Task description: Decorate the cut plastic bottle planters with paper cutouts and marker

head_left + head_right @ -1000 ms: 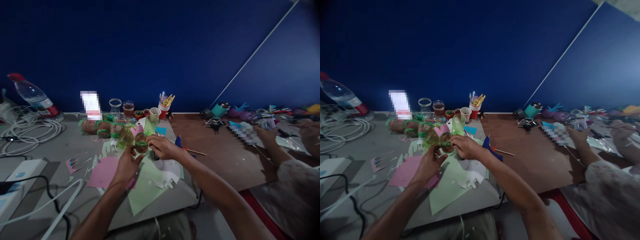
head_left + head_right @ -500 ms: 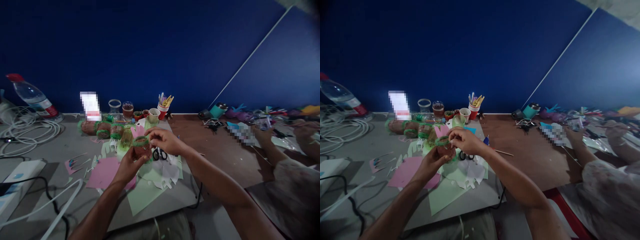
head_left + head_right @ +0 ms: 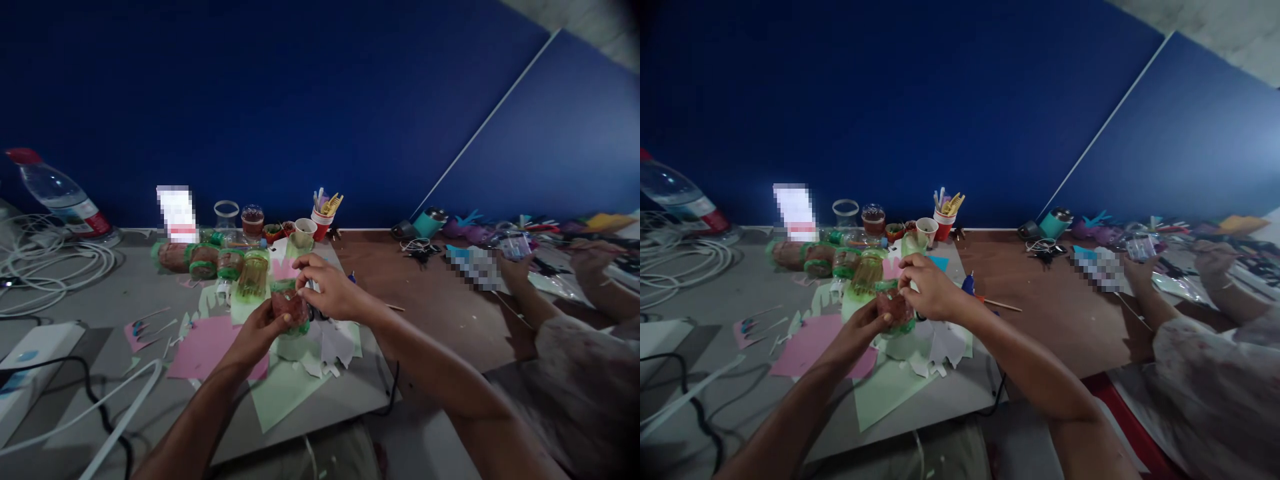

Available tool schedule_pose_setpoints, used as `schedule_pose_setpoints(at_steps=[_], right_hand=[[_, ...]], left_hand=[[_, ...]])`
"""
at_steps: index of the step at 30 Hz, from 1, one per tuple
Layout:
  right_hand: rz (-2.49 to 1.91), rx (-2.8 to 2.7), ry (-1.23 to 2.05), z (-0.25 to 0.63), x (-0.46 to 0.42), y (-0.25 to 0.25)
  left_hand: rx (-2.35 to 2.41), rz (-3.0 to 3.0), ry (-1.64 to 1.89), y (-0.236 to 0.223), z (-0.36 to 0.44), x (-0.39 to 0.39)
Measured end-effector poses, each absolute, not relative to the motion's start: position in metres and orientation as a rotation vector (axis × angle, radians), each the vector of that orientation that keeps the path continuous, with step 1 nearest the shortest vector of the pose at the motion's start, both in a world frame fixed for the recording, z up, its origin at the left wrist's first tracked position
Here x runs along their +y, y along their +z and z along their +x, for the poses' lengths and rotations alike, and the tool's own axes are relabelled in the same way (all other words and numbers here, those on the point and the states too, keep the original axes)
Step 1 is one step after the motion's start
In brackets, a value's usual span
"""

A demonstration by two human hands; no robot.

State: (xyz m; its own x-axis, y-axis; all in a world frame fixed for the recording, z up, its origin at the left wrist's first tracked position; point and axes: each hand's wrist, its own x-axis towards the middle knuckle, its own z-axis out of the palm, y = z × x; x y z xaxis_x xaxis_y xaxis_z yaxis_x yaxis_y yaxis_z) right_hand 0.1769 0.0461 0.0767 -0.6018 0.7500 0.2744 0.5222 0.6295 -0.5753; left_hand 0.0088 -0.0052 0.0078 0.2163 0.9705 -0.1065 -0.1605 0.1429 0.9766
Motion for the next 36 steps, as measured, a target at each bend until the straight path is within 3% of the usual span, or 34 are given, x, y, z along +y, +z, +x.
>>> schedule_pose_setpoints(at_steps=[7, 13, 25, 36], right_hand=[[-1.054, -2.308, 0.713, 0.176, 0.051, 0.074], [-1.072, -2.139, 1.064, 0.183, 0.057, 0.076], [-1.086, -2.393, 0.644, 0.177, 0.052, 0.076], [-1.185, -2.298, 0.823, 0.177, 0.057, 0.076]], left_hand=[[0.982, 1.077, 1.054, 0.003, 0.008, -0.005], [0.978, 1.039, 1.049, 0.002, 0.008, -0.006], [0.939, 1.054, 1.047, -0.001, 0.009, -0.005], [1.002, 1.038, 1.015, 0.003, 0.011, -0.006]])
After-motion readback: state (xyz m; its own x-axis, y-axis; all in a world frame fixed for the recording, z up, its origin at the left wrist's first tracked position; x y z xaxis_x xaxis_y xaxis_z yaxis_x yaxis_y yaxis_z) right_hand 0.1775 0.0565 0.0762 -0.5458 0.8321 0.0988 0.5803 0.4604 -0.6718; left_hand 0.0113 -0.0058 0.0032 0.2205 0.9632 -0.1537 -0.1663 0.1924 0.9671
